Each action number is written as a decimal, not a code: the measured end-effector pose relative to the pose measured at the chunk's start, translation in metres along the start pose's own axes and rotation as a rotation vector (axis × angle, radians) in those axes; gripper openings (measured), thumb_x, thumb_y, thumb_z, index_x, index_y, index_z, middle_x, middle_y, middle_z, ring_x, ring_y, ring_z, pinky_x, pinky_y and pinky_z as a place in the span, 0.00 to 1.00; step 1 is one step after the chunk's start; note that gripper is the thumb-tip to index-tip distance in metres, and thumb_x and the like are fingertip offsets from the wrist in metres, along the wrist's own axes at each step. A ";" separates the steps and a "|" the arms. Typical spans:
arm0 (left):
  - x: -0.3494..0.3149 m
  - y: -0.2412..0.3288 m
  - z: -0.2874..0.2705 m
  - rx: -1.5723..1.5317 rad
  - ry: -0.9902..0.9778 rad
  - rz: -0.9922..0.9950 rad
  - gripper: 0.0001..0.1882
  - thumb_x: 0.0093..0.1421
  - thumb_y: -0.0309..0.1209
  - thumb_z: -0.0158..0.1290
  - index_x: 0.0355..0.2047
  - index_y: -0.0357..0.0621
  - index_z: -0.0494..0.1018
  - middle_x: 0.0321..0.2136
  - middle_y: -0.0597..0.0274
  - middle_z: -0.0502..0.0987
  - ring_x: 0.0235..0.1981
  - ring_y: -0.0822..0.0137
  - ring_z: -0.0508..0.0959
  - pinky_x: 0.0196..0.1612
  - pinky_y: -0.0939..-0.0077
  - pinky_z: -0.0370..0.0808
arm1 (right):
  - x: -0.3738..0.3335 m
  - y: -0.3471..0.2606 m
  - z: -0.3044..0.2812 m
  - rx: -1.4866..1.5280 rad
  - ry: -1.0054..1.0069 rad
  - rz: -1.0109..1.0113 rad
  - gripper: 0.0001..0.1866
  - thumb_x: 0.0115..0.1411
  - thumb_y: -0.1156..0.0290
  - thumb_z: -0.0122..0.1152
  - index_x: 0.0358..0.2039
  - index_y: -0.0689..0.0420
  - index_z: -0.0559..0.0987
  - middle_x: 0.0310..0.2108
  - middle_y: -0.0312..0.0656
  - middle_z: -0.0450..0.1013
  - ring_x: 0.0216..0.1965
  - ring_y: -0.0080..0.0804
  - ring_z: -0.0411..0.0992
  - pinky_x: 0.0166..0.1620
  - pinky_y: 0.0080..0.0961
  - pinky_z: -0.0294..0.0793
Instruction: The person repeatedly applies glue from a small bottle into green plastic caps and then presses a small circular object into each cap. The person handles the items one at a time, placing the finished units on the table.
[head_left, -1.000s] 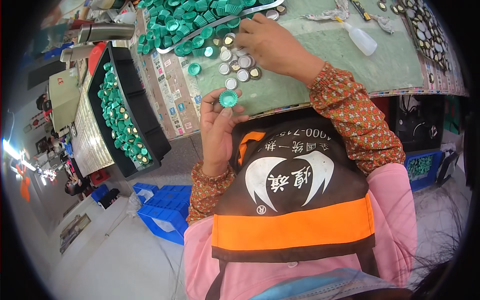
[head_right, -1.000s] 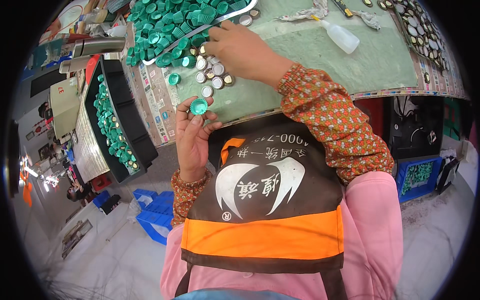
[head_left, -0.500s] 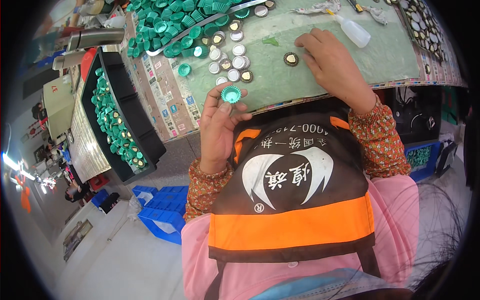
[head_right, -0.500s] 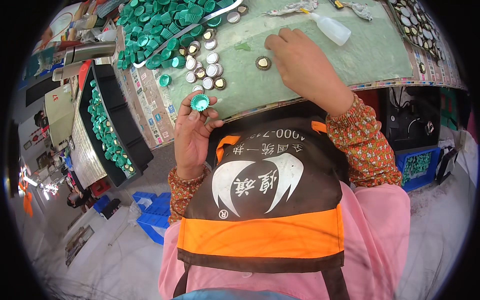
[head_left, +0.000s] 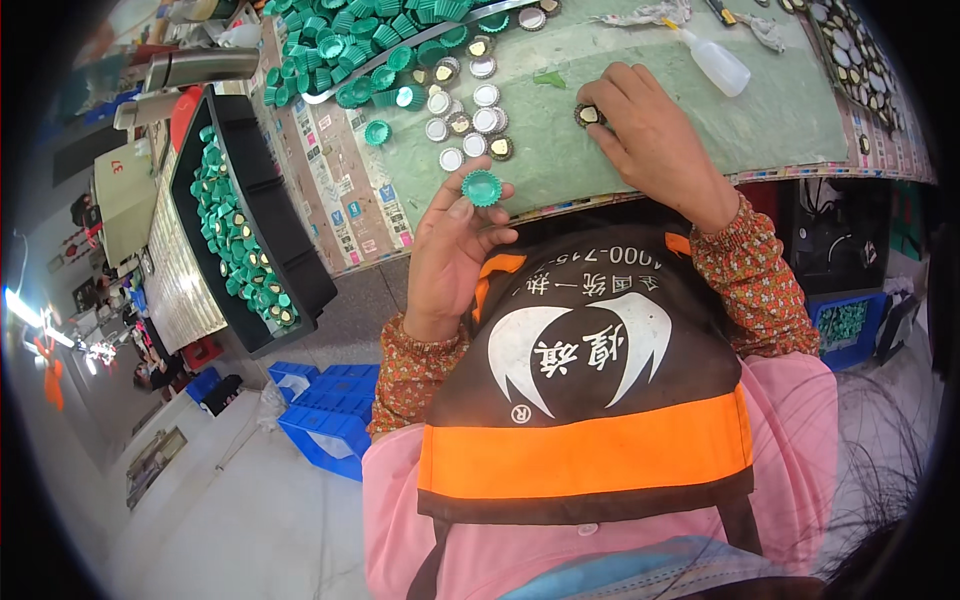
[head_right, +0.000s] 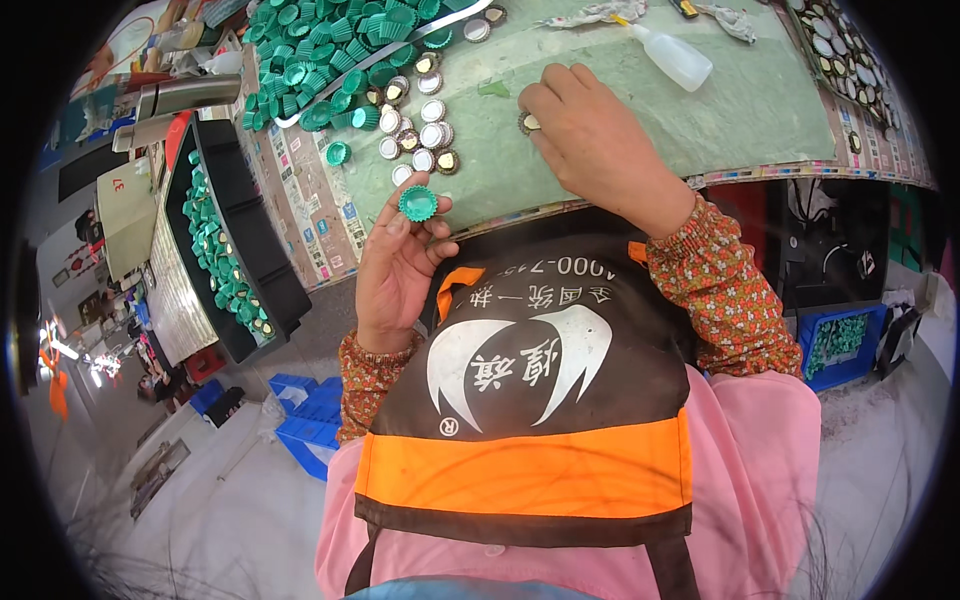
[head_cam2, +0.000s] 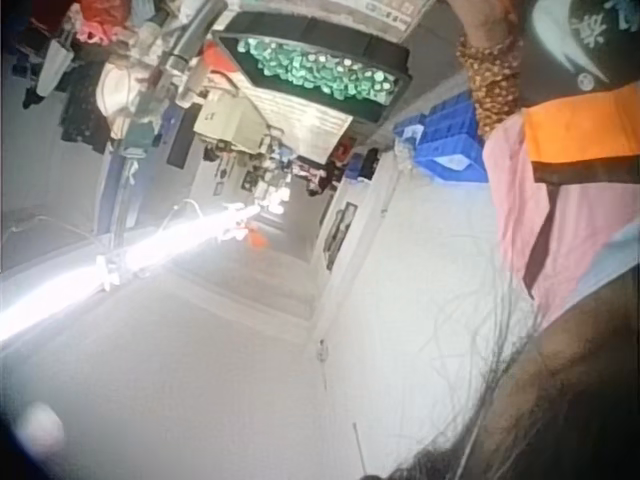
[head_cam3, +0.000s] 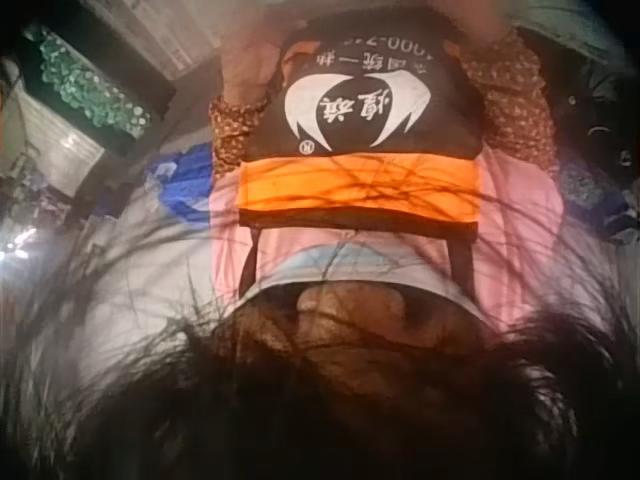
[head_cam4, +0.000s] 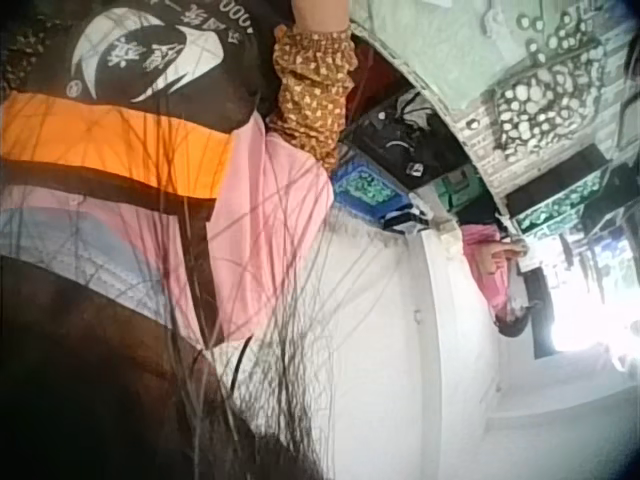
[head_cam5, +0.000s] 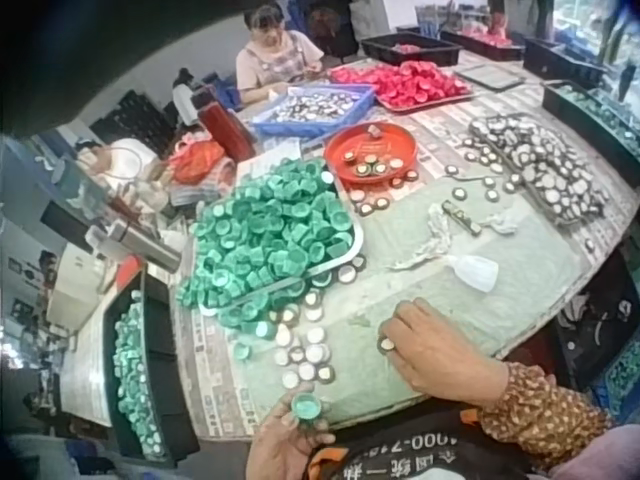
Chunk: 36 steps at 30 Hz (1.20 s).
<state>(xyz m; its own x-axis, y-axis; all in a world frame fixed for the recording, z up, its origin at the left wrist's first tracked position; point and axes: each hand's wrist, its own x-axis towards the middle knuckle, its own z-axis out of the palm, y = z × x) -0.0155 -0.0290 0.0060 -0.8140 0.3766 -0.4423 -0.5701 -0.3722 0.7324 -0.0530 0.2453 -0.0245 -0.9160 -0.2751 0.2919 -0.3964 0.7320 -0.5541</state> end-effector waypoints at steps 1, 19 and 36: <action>0.000 -0.001 -0.002 -0.029 -0.009 -0.014 0.29 0.72 0.35 0.45 0.69 0.36 0.56 0.52 0.49 0.75 0.43 0.67 0.77 0.48 0.70 0.82 | 0.000 0.000 0.000 0.013 0.003 -0.013 0.14 0.55 0.76 0.63 0.43 0.59 0.74 0.39 0.46 0.67 0.44 0.48 0.68 0.47 0.42 0.71; 0.001 -0.014 0.001 -0.006 -0.093 -0.069 0.27 0.72 0.37 0.47 0.67 0.36 0.60 0.50 0.59 0.76 0.47 0.69 0.79 0.48 0.71 0.81 | -0.006 -0.081 0.003 0.299 0.034 -0.164 0.17 0.53 0.73 0.64 0.43 0.61 0.74 0.38 0.46 0.68 0.41 0.46 0.69 0.45 0.37 0.72; -0.002 -0.017 0.006 0.027 -0.075 -0.082 0.25 0.73 0.37 0.47 0.66 0.37 0.62 0.51 0.59 0.76 0.49 0.68 0.79 0.49 0.71 0.80 | -0.011 -0.083 0.004 0.294 0.041 -0.152 0.15 0.53 0.74 0.63 0.42 0.62 0.74 0.37 0.47 0.67 0.39 0.46 0.68 0.43 0.38 0.71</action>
<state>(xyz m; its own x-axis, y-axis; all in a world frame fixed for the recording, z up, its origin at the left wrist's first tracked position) -0.0033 -0.0182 -0.0028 -0.7537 0.4674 -0.4620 -0.6303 -0.3151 0.7095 -0.0104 0.1851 0.0152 -0.8442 -0.3374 0.4165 -0.5345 0.4721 -0.7010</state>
